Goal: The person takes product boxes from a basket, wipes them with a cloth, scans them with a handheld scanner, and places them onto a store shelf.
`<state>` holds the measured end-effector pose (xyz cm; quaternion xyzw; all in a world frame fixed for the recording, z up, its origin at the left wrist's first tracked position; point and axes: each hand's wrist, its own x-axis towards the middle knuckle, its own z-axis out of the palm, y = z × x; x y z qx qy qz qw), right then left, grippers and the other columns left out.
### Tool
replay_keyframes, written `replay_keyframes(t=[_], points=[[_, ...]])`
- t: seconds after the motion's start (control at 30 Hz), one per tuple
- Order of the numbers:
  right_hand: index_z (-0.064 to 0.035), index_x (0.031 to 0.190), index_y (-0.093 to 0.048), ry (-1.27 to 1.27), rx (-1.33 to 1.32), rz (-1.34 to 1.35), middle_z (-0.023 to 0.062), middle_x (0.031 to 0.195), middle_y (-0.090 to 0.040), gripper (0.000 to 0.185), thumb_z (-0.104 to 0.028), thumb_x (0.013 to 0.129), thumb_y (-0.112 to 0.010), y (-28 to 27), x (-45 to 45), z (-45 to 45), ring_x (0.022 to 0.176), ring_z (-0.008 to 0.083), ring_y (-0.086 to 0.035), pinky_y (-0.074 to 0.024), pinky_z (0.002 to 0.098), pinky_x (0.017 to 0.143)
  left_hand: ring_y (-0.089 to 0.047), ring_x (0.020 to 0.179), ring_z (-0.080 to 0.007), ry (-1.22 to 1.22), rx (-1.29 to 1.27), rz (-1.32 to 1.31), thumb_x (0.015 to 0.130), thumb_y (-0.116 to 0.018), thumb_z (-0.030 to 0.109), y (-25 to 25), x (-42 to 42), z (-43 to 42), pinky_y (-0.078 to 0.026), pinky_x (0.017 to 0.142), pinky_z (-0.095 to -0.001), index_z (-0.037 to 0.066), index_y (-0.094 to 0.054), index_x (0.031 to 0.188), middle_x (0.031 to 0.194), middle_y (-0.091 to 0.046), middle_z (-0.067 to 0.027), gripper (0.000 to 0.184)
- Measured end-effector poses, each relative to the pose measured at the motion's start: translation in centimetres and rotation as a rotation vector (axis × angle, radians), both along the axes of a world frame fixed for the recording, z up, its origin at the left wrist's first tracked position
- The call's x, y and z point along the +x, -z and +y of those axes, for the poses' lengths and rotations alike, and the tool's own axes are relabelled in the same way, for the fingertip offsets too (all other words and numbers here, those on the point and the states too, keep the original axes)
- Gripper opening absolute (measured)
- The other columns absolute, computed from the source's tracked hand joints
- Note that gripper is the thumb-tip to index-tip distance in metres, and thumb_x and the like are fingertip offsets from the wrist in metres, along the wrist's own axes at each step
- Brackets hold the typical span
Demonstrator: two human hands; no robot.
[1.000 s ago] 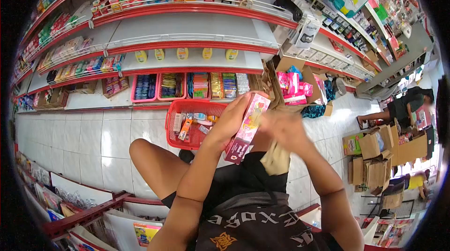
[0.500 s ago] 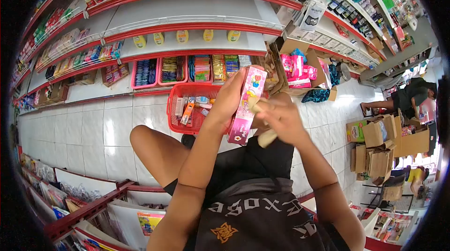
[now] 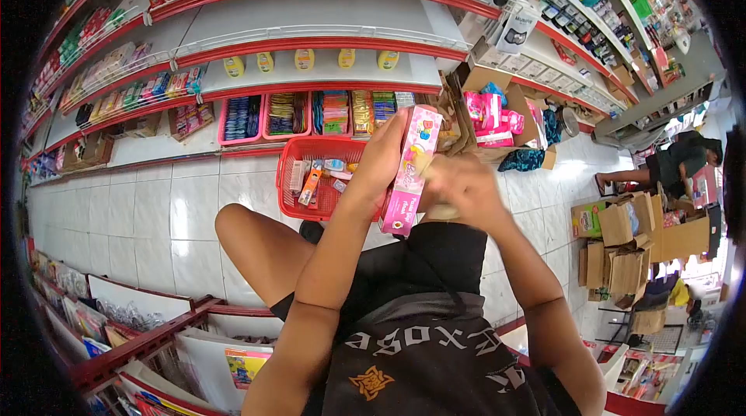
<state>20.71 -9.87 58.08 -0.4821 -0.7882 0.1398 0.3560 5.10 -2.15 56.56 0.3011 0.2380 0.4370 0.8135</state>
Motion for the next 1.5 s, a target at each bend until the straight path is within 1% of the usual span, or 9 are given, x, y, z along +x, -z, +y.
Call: replay_keyframes(t=[0.1,0.27,0.43,0.57,0.73,0.9,0.97,1.37,1.5], points=[[-0.0088,0.102,-0.069,-0.41,0.042,-0.196,0.0087,0.089,-0.066,0.025,-0.022,0.08,-0.065,-0.5,-2.3,-1.5,0.066,0.0195,-0.062,-0.05,0.0307,0.058,-0.06,0.073,-0.0092,0.121,-0.019,-0.004,0.1,-0.032,0.035,-0.9,-0.5,-0.3,-0.05,0.062,-0.0235,0.004,-0.056,0.116,0.093,-0.064,-0.006,0.042],[-0.017,0.1,-0.071,0.248,0.034,-0.017,0.0012,0.084,-0.068,0.022,-0.017,0.079,-0.066,-3.7,1.2,1.2,0.062,0.017,-0.061,-0.0505,0.03,0.056,-0.06,0.067,-0.011,0.135,-0.017,-0.044,0.099,-0.039,0.035,0.0,0.6,-1.5,-0.05,0.059,-0.0249,0.005,-0.057,0.112,0.083,-0.064,-0.0046,0.037],[-0.0179,0.094,-0.071,-0.273,0.152,-0.358,0.0015,0.072,-0.063,0.018,-0.015,0.077,-0.066,-2.3,-1.4,-1.5,0.058,0.0139,-0.059,-0.0494,0.0313,0.052,-0.059,0.067,-0.0091,0.157,-0.012,-0.066,0.099,-0.039,0.034,-0.8,0.1,-0.6,-0.049,0.059,-0.0229,0.005,-0.056,0.113,0.083,-0.063,-0.0026,0.037],[-0.014,0.096,-0.07,0.187,0.07,-0.221,0.0034,0.078,-0.065,0.021,-0.011,0.076,-0.064,-3.8,1.8,1.1,0.061,0.0155,-0.06,-0.0503,0.0309,0.054,-0.06,0.074,-0.0089,0.177,0.044,0.025,0.1,-0.034,0.033,-0.1,0.9,-1.2,-0.05,0.065,-0.0236,0.004,-0.056,0.116,0.09,-0.063,-0.0048,0.04],[-0.0101,0.102,-0.068,-0.319,0.171,-0.243,0.0061,0.094,-0.068,0.025,-0.011,0.078,-0.062,-0.6,-0.2,-0.8,0.064,0.019,-0.06,-0.0522,0.0299,0.057,-0.059,0.077,-0.0085,0.179,-0.039,-0.009,0.101,-0.032,0.032,-1.0,0.0,-0.7,-0.049,0.068,-0.0225,0.004,-0.056,0.118,0.095,-0.063,-0.0037,0.041],[-0.011,0.105,-0.067,0.204,-0.078,-0.08,0.0063,0.1,-0.068,0.027,-0.013,0.079,-0.062,-2.2,2.0,1.1,0.072,0.018,-0.065,-0.0529,0.029,0.058,-0.058,0.08,-0.008,0.168,0.044,0.038,0.101,-0.032,0.03,0.3,0.6,-1.1,-0.048,0.071,-0.023,0.003,-0.056,0.118,0.097,-0.063,-0.0039,0.04],[-0.0168,0.102,-0.069,-0.167,0.391,-0.444,0.0019,0.09,-0.068,0.026,-0.015,0.077,-0.063,1.9,1.9,0.4,0.063,0.0131,-0.062,-0.0519,0.0283,0.057,-0.057,0.08,-0.0075,0.117,0.057,0.03,0.101,-0.031,0.03,0.6,1.0,-0.6,-0.048,0.071,-0.0228,0.003,-0.056,0.117,0.098,-0.063,-0.0037,0.039],[-0.009,0.095,-0.069,-0.288,0.079,-0.293,0.0087,0.09,-0.067,0.016,-0.015,0.082,-0.062,-0.5,-0.2,-0.5,0.067,0.0186,-0.064,-0.0523,0.0314,0.057,-0.058,0.078,-0.0092,0.166,0.076,-0.029,0.101,-0.031,0.031,1.2,0.3,0.4,-0.049,0.069,-0.0237,0.002,-0.054,0.119,0.091,-0.061,-0.0039,0.041],[-0.0091,0.106,-0.065,0.126,-0.298,-0.017,0.0076,0.102,-0.067,0.03,-0.011,0.077,-0.061,-2.1,1.1,0.3,0.078,0.0186,-0.067,-0.0542,0.0312,0.059,-0.057,0.075,-0.0076,0.154,0.031,-0.026,0.101,-0.032,0.031,0.2,1.2,-0.7,-0.048,0.066,-0.0231,0.003,-0.056,0.117,0.088,-0.06,-0.003,0.04]])
